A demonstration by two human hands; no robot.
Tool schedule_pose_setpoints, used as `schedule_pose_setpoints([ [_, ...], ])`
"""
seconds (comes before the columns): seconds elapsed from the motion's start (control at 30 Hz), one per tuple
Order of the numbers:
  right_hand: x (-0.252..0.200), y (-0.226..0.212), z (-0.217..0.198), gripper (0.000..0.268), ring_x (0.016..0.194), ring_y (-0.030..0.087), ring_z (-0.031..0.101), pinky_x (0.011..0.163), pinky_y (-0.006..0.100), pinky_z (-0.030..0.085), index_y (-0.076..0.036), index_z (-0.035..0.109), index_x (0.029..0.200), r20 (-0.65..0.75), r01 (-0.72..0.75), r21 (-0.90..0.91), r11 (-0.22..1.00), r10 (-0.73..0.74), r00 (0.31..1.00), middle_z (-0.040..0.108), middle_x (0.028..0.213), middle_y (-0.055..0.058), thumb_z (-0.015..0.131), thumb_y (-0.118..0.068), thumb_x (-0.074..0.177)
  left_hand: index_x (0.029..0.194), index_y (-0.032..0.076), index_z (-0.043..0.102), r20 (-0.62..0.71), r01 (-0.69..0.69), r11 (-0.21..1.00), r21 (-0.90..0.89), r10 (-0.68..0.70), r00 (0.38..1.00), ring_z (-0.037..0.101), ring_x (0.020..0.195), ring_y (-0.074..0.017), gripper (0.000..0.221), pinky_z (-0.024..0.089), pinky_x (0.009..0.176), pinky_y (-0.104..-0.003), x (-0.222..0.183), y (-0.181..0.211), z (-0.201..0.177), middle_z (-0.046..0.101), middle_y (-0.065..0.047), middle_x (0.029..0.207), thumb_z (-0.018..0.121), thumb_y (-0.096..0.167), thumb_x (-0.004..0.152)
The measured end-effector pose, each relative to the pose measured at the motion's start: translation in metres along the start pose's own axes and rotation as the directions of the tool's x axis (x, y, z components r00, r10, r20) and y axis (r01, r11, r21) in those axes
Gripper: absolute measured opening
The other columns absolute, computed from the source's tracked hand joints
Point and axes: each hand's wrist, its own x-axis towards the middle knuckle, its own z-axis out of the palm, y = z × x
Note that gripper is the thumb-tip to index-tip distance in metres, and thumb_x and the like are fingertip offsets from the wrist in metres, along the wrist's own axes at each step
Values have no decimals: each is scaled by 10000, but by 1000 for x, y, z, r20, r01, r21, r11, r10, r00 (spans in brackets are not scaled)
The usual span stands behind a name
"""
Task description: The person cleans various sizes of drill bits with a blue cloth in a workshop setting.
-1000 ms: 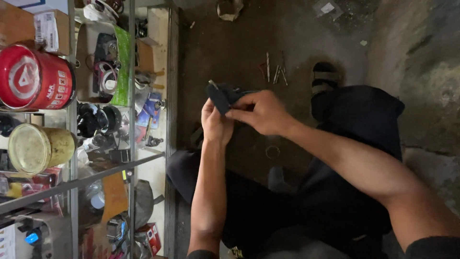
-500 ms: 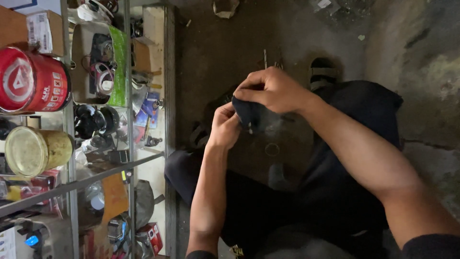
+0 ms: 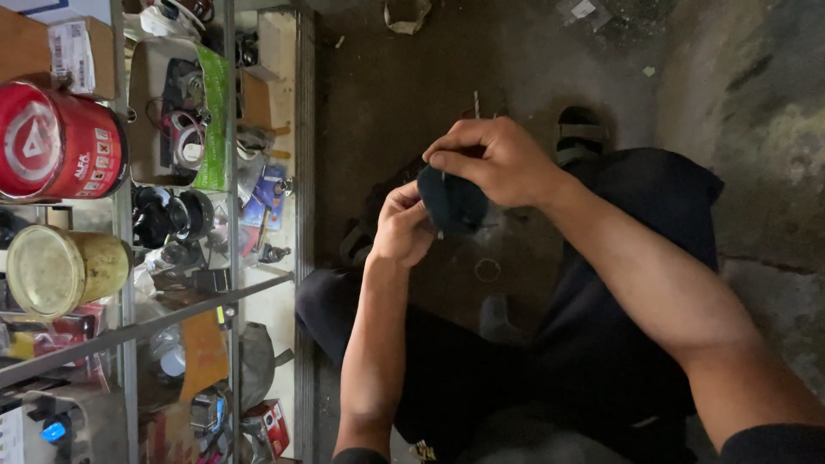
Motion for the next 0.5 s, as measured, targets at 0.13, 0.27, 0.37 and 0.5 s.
schedule_pose_setpoints([
  [0.13,-3,-3,-7,144,812,108,706,723,269,567,-83,791,1056,3,45,-12,999,-45,999,745,919,7,725,-189,983,1128,-23,721,22,88,995,-57,-87,996,713,908,-175,199,574,850,-327,0,6,4,752,-87,1030,630,42,964],
  [0.27,-8,-13,-12,130,813,113,699,710,270,548,-71,786,1054,-18,136,-82,987,-137,990,739,928,16,753,-160,964,1129,-41,719,17,128,991,-29,-128,992,699,913,-160,173,552,864,-302,1,6,2,743,-85,1031,597,18,1020],
  [0.37,-8,-12,-11,138,775,122,691,670,278,531,-69,792,1022,-53,177,-152,972,-187,981,740,909,26,793,-171,929,1106,-44,718,-91,78,992,99,-69,993,692,907,-144,202,547,854,-282,4,3,0,740,-69,1018,563,-18,979],
  [0.5,-4,-9,-9,180,719,135,701,630,282,535,-77,798,966,-35,146,-236,961,-159,987,757,867,33,830,-234,883,1112,-58,741,-243,4,893,451,118,963,669,859,-105,298,528,798,-236,9,-2,-5,747,-47,971,497,12,957],
])
